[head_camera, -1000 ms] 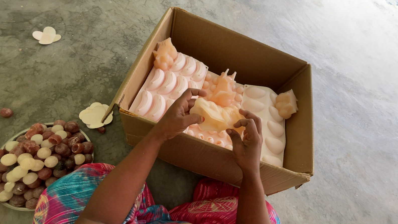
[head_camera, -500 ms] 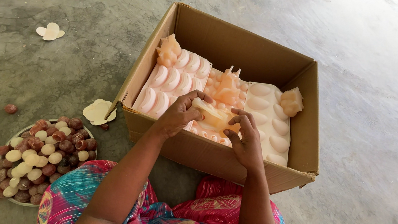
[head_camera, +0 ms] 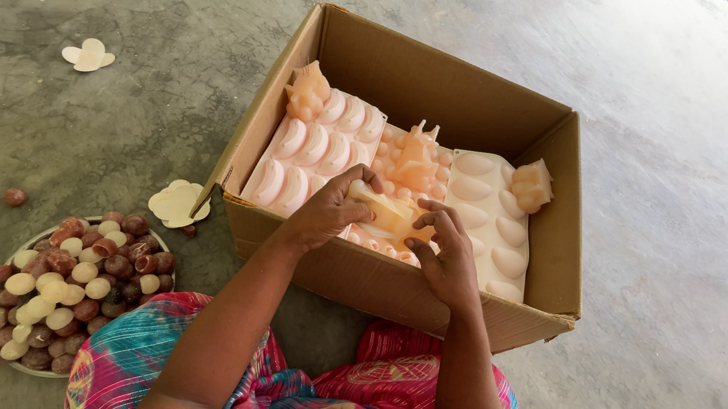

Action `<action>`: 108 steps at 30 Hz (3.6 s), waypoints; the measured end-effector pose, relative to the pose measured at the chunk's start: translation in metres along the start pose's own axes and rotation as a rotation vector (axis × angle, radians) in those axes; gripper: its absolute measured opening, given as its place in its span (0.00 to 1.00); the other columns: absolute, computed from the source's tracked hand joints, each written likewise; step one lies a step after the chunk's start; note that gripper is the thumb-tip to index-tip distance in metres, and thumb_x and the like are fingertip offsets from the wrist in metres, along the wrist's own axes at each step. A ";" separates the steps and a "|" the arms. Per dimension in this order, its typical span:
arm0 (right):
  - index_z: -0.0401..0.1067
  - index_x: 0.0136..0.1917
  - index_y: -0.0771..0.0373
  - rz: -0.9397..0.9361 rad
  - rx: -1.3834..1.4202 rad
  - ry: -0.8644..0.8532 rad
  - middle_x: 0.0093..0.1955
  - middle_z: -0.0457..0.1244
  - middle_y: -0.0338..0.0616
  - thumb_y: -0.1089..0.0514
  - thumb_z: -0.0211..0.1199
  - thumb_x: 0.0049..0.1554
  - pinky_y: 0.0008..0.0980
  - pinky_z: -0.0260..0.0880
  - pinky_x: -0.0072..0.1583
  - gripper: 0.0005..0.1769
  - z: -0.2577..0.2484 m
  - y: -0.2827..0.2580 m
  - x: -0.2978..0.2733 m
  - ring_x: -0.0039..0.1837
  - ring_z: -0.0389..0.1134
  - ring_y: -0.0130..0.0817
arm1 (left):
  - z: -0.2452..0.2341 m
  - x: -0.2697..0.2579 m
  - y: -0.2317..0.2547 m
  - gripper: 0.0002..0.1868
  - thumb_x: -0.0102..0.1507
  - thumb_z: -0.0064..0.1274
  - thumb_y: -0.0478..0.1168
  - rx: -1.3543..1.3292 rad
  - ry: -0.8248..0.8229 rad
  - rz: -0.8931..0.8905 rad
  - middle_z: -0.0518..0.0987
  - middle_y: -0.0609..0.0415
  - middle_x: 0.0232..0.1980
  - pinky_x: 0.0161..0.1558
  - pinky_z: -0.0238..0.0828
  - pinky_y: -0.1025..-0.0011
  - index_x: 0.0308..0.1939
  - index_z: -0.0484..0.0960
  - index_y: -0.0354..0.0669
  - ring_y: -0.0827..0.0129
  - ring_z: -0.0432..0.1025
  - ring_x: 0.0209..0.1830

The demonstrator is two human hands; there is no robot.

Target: The person sits on the floor and sorts small craft items. They handle flower-shaped white pieces and small brown objects, moving them between a cardboard box containing molds and a metal tray. The person picks up items one by one and places them into the box or tray.

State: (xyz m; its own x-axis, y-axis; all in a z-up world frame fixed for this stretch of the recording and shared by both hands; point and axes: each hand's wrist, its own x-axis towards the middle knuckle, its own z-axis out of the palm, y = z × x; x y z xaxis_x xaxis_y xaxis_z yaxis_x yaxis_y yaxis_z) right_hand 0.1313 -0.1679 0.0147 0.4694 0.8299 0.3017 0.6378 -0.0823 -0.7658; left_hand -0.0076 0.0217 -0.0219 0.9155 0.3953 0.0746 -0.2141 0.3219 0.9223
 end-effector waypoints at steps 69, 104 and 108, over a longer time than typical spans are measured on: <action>0.61 0.68 0.56 0.474 -0.411 -0.186 0.47 0.71 0.63 0.41 0.64 0.56 0.51 0.68 0.58 0.33 0.014 -0.005 0.021 0.55 0.71 0.60 | 0.009 0.006 -0.005 0.30 0.67 0.54 0.37 0.261 0.148 0.114 0.76 0.51 0.54 0.55 0.70 0.69 0.71 0.62 0.44 0.70 0.70 0.52; 0.77 0.41 0.67 0.271 -0.372 -0.229 0.41 0.70 0.56 0.60 0.71 0.46 0.45 0.70 0.50 0.10 0.016 0.043 0.021 0.47 0.71 0.53 | 0.052 0.002 0.001 0.22 0.66 0.43 0.59 1.456 -0.168 -0.101 0.79 0.46 0.50 0.53 0.69 0.50 0.45 0.87 0.54 0.50 0.74 0.52; 0.77 0.41 0.67 0.270 -0.360 -0.238 0.41 0.70 0.56 0.61 0.70 0.47 0.45 0.71 0.49 0.09 0.016 0.046 0.022 0.47 0.72 0.53 | 0.055 0.003 0.004 0.26 0.68 0.38 0.63 1.503 -0.200 -0.215 0.79 0.46 0.50 0.56 0.69 0.51 0.46 0.87 0.56 0.51 0.74 0.54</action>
State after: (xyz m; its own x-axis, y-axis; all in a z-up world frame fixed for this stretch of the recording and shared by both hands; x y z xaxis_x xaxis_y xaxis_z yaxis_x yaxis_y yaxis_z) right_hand 0.1609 -0.1446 -0.0234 0.5216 0.8517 -0.0499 0.7024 -0.4618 -0.5417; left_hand 0.0132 -0.0232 0.0028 0.9390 0.2980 -0.1714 0.3435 -0.8342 0.4314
